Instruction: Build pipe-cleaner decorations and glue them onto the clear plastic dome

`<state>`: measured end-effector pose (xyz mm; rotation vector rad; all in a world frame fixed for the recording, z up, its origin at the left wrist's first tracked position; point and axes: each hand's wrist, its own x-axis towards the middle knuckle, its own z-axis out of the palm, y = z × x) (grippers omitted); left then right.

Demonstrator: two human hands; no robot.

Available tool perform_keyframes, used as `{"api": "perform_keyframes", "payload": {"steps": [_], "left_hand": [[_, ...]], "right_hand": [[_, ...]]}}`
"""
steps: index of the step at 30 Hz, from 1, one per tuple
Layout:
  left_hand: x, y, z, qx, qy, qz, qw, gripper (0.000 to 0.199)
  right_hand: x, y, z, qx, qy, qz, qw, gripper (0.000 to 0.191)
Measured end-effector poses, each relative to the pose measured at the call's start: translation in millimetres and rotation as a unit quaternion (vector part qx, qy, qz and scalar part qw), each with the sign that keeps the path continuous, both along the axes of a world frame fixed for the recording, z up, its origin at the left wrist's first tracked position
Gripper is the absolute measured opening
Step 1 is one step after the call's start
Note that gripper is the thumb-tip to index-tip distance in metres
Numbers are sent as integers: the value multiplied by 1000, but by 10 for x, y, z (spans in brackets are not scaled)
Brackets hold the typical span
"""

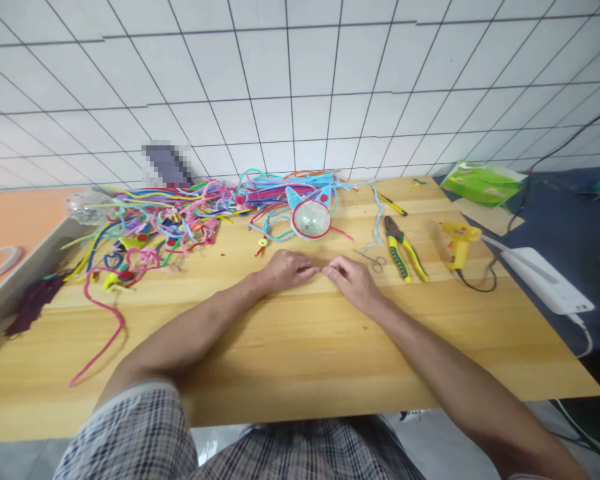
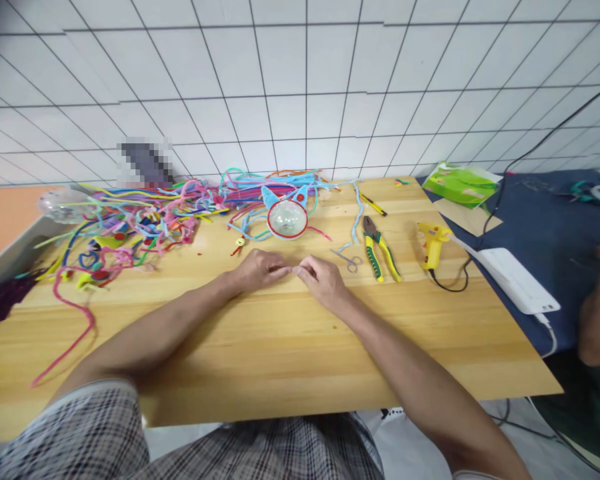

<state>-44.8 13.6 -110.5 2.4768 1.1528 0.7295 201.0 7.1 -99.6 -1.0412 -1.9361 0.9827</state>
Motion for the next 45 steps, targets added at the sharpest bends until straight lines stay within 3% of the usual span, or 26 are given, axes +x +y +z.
{"api": "perform_keyframes", "payload": {"steps": [8,15,23,34,40,45], "left_hand": [[50,-21,29,-15,70,32,997,36],[121,-8,145,-42,139,42,988,36],[157,12,190,-54,158,25,986,40],[163,108,58,44,105,-16,993,43],[163,104,67,119,61,23,991,54],[152,125,98,142,20,16,990,45]], "right_hand": [[18,3,26,-9,-44,2,999,26],[30,21,70,-13,-98,-4,995,35],[51,29,30,-7,-121,-58,991,41],[134,41,-33,42,-93,-175,979,36],[93,40,25,58,-73,-169,981,36],[137,83,-36,40,-79,-166,982,37]]}}
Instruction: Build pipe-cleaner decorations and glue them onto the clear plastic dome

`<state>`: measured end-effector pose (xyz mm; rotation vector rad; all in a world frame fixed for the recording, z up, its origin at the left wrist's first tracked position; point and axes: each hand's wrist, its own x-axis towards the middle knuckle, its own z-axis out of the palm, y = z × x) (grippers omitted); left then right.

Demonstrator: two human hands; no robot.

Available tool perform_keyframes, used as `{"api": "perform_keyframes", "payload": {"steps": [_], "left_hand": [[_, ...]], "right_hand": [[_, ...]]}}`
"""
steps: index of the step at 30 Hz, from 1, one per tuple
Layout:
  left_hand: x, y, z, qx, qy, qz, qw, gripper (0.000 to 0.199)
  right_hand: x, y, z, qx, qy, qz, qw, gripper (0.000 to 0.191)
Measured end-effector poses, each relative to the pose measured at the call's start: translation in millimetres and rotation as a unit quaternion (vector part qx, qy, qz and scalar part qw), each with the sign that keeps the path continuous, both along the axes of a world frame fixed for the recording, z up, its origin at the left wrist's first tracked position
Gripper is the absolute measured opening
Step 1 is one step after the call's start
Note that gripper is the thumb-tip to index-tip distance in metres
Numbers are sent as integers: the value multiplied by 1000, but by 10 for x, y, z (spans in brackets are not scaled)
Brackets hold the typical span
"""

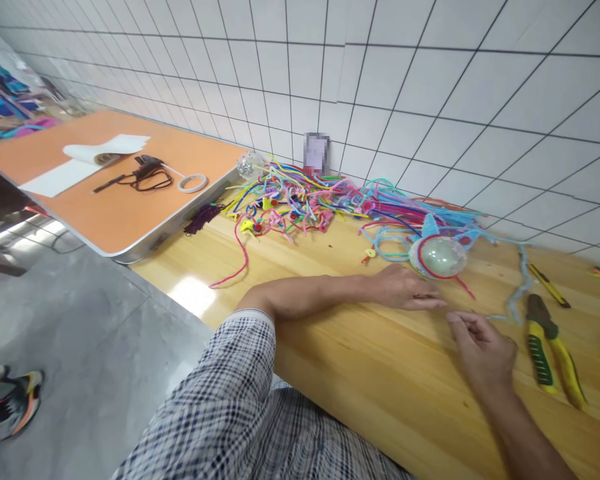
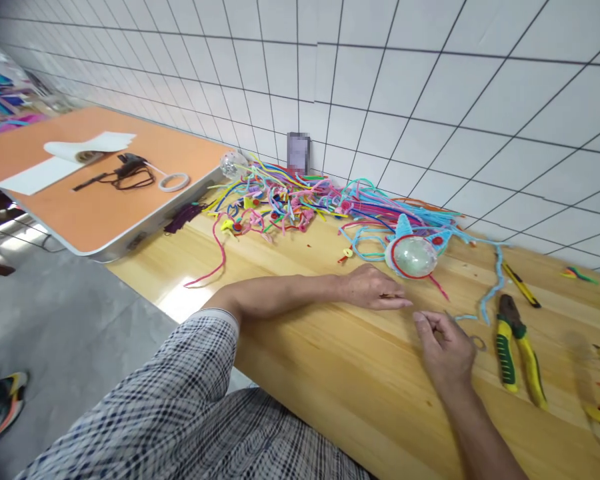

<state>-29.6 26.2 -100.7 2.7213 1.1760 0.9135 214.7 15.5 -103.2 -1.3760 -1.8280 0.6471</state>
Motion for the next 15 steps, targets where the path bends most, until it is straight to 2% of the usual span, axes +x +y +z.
{"api": "perform_keyframes", "payload": {"steps": [5,10,15], "left_hand": [[-22,-10,159,-31,-19,27,999,50],[-68,-27,334,-62,-32,68,995,46],[-114,1,471,-63,-31,81,994,45]], "right_hand": [[2,31,-57,-17,2,6,1000,40],[-13,8,-5,-39,-11,3,999,44],[-6,-6,16,-47,-18,2,999,41]]}}
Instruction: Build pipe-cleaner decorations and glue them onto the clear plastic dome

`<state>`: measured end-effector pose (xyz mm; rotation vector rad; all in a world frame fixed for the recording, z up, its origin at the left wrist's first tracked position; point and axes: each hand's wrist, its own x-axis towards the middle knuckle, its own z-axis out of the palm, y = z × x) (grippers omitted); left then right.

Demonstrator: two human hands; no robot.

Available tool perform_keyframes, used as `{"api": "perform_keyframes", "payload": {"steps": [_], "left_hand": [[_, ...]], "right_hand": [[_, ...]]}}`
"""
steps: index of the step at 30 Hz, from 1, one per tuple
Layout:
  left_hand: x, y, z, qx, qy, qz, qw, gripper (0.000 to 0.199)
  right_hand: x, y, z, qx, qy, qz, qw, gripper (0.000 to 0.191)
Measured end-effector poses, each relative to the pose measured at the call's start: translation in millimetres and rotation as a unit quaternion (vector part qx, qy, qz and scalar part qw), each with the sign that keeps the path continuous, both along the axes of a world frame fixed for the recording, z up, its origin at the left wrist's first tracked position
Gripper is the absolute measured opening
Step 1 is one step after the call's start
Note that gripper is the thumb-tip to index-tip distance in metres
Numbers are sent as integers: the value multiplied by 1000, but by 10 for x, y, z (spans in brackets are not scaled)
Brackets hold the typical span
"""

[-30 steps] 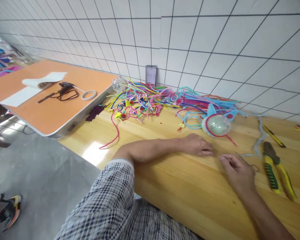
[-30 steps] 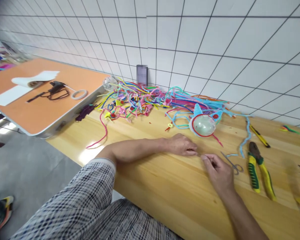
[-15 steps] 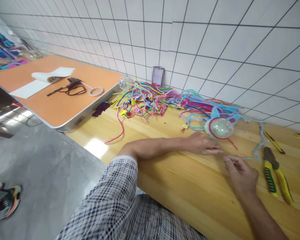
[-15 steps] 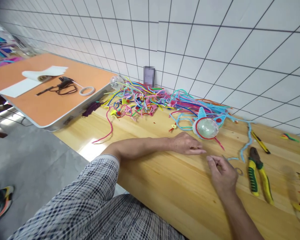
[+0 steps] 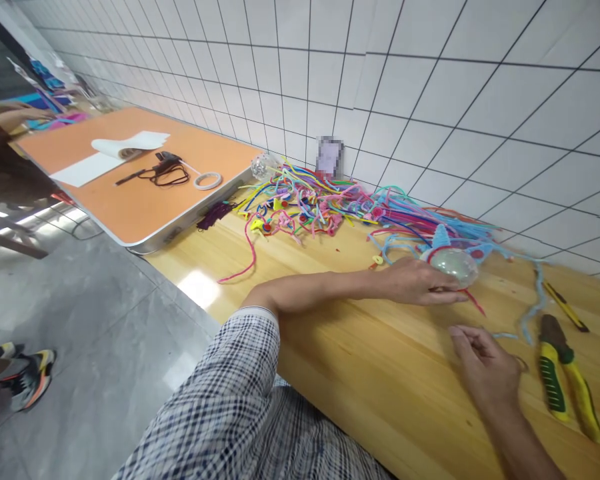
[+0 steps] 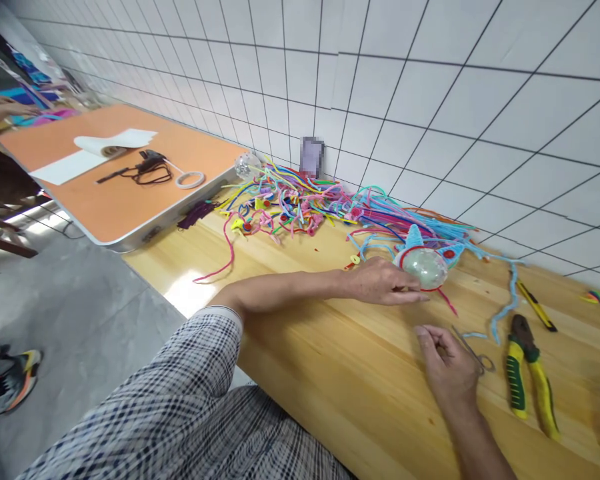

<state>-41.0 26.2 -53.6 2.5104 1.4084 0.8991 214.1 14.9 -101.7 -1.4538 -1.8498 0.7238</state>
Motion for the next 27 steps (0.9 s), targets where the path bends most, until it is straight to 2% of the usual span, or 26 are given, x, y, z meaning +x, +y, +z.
{"api": "perform_keyframes", "payload": {"steps": [5,9,12,15,17,19,21,23,27], "left_hand": [[-124,74,100,3,-4,19,1000,46],[-410,196,285,9,17,40,999,39],[-839,308,589,9,37,87,995,36],[-1436,376,914,-8,39,197,980,27],[-1842,369,1037,-44,26,265,963,20],[-2170,321,1039,-103,8,296,949,16],[-2368,252,930,-177,5,306,935,15],[-2429,192,760,-231,52,293,926,15],[-2319,166,462,-273,158,303,899,18]], "right_hand": [[-9,-10,14,12,-4,12,1000,36],[-18,-24,43,8,-9,34,999,35],[-2,-16,2,25,-13,41,999,37],[23,-6,-63,34,-5,45,998,35],[34,-5,-91,29,-3,53,998,33],[41,-7,-105,24,-4,61,998,33],[46,-7,-114,18,-6,62,998,33],[49,-6,-123,10,-7,58,998,32],[46,-5,-132,13,-6,59,998,32]]}}
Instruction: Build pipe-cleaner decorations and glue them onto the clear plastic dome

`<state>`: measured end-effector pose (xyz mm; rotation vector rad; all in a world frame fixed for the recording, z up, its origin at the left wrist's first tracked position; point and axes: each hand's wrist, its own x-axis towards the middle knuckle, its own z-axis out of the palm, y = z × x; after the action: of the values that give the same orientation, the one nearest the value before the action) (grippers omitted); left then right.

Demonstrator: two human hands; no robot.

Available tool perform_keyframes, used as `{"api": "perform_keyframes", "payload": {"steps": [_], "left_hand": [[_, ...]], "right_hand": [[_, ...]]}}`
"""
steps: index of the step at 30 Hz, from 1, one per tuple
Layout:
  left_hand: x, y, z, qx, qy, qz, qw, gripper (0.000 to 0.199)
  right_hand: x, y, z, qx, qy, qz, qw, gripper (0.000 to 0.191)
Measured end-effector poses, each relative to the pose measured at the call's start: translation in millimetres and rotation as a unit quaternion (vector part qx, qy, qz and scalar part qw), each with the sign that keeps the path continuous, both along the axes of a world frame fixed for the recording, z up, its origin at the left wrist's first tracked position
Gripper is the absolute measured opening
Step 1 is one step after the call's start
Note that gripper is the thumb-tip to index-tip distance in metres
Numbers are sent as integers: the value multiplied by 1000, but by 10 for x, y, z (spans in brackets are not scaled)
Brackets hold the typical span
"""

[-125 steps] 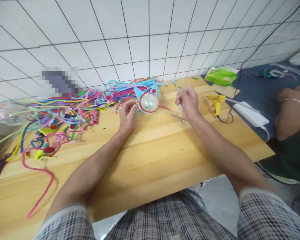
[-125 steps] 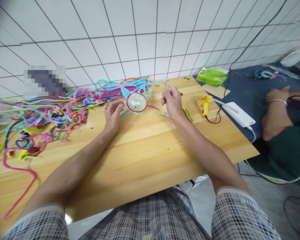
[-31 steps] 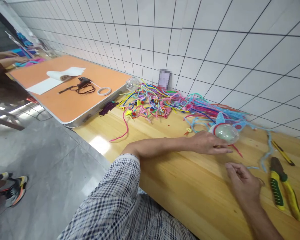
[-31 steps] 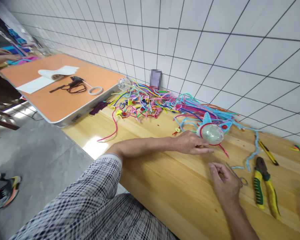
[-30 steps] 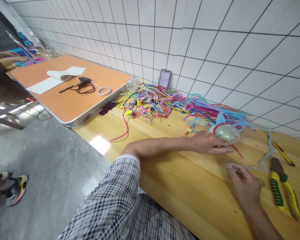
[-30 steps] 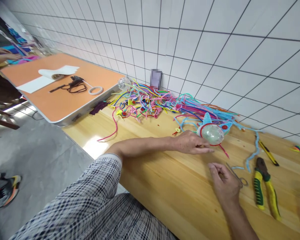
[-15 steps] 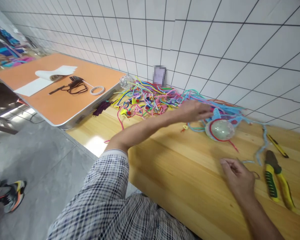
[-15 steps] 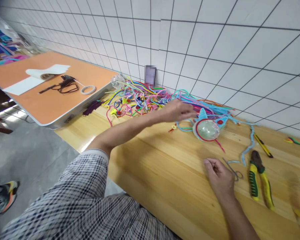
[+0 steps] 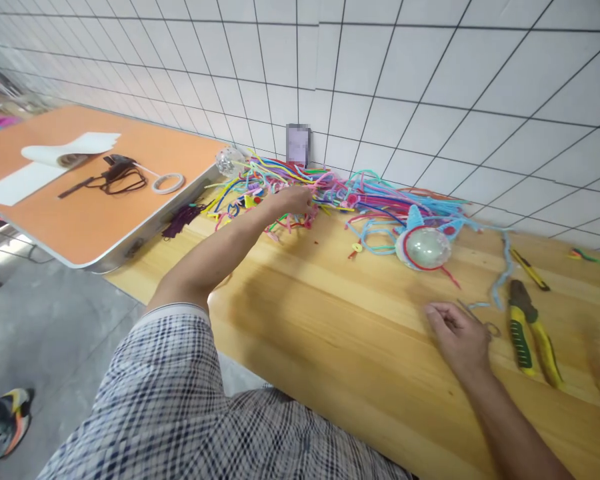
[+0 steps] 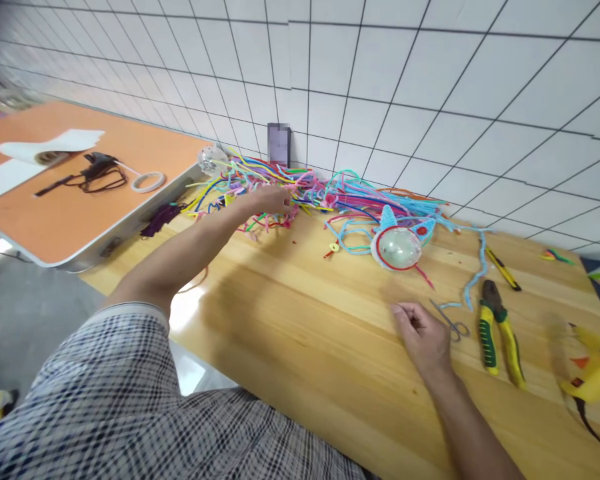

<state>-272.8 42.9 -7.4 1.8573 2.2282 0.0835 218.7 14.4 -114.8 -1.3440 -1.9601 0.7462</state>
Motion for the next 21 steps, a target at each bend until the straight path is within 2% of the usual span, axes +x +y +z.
{"api": "perform_keyframes", "payload": {"steps": [3,7,10,15,18,21], "left_hand": [[61,48,-83,-13,3,15,1000,14],[-16,118,-52,-7,-19,11,1000,7],[-112,131,43,21,-53,20,998,8],[-118,41,303,137,-166,105,971,5],[-25,-26,421,178,-218,100,954,17],[63,-47,420,197,-246,87,945,21]], "right_hand": [[-17,-9,23,10,-6,1,1000,33],[-56,-31,92,16,-9,0,1000,34],[-84,-50,144,10,-7,6,1000,33],[-113,-71,185,9,4,10,1000,34],[-115,-71,185,10,3,17,1000,34],[-109,-68,175,8,2,24,1000,34]]}}
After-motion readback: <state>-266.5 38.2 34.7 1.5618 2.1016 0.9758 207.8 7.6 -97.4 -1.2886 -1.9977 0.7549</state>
